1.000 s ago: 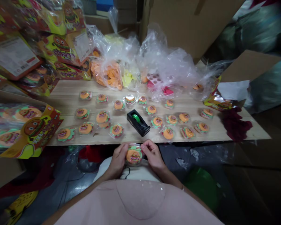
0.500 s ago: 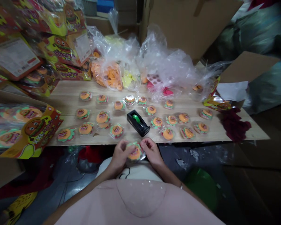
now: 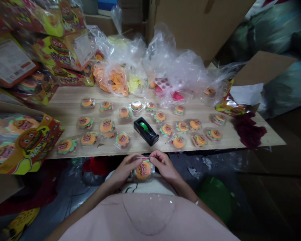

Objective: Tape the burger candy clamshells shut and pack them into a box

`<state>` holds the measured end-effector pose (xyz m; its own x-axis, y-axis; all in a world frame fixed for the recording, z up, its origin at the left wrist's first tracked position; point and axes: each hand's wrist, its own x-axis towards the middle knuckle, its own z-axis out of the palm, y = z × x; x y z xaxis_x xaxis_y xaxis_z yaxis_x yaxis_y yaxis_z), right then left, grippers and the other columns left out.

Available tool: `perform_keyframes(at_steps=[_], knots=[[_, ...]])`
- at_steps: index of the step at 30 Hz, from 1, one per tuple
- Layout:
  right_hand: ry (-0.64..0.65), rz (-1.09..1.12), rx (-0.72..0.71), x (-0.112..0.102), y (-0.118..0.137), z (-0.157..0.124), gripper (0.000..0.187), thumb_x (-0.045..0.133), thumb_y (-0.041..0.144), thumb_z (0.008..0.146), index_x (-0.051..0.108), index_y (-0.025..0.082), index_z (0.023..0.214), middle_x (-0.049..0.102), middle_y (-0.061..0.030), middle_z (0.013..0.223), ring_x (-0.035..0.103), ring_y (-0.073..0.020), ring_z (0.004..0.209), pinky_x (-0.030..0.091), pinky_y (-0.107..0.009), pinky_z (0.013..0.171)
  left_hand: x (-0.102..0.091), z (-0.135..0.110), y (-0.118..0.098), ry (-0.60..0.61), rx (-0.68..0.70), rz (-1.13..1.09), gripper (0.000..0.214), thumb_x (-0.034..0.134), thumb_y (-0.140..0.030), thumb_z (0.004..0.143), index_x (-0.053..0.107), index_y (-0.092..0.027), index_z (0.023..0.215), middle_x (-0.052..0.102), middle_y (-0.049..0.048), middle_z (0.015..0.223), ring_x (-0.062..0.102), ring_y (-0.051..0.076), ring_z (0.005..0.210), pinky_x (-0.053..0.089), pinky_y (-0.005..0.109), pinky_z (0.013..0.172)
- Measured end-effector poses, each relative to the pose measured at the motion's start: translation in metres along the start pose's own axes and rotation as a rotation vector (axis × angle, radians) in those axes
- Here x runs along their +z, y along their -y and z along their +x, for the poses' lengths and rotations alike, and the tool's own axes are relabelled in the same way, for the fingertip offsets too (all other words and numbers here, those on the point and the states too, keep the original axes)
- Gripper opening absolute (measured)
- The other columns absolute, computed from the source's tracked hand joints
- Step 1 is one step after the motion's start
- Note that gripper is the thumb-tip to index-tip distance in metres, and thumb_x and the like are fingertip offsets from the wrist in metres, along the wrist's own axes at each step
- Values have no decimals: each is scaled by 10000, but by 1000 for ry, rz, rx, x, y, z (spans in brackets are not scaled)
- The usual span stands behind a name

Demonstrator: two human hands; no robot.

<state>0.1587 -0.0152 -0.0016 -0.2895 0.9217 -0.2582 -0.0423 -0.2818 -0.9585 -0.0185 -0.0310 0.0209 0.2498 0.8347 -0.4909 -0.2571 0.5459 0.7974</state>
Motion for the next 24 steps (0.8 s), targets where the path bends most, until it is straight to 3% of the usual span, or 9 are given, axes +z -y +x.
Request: perform_keyframes(at_steps=[3,7,9,12,15,18,22,24], knots=[[-52,43,-27,5,-3,-1,264,632,425,763,563,170,761,510,25,674,438,-100,603,349,-222,565,4,3,2,-74,55,-16,229,757,-307,645,676,-137,776,649,17,749,590,135,694,449,224,649],[-81,138,-5,10,-5,-9,281,670,413,736,546,195,862,524,25,746,477,-103,621,384,-222,565,11,6,6,-256,156,-257,261,746,-335,659,658,-168,839,660,1,785,596,132,703,457,237,669],[-44,148,18,9,-4,-14,269,671,404,737,538,198,845,521,32,727,480,-98,593,385,-221,552,9,6,4,-227,137,-298,238,739,-335,670,636,-167,804,655,-4,774,590,122,678,452,229,648],[-3,110,38,3,-1,-17,251,669,400,737,546,187,786,516,39,669,465,-90,553,366,-219,539,2,7,-5,-84,-1,-217,248,775,-285,622,568,-157,671,633,-13,693,567,111,594,440,220,592],[31,74,44,-3,0,-14,252,680,399,721,568,179,774,529,34,669,466,-93,557,362,-223,545,-1,10,-9,-41,-47,-105,241,776,-294,621,596,-164,713,621,-19,674,566,114,582,431,216,578],[32,69,27,-5,-1,-10,240,685,389,713,592,179,781,544,31,673,473,-99,570,369,-228,563,5,15,-1,-86,9,-74,272,749,-352,648,662,-160,821,641,5,734,579,128,629,431,217,593],[-44,127,34,-3,-5,-9,239,679,386,713,627,173,806,568,21,667,487,-109,595,381,-240,598,12,16,11,-238,111,-118,306,780,-331,599,679,-154,827,651,14,763,580,133,642,433,219,595],[-84,157,46,-1,-7,-9,247,687,386,702,640,171,814,582,15,670,492,-113,600,385,-245,608,13,14,10,-227,105,-123,320,774,-341,610,673,-161,855,655,14,781,587,134,651,442,222,606]])
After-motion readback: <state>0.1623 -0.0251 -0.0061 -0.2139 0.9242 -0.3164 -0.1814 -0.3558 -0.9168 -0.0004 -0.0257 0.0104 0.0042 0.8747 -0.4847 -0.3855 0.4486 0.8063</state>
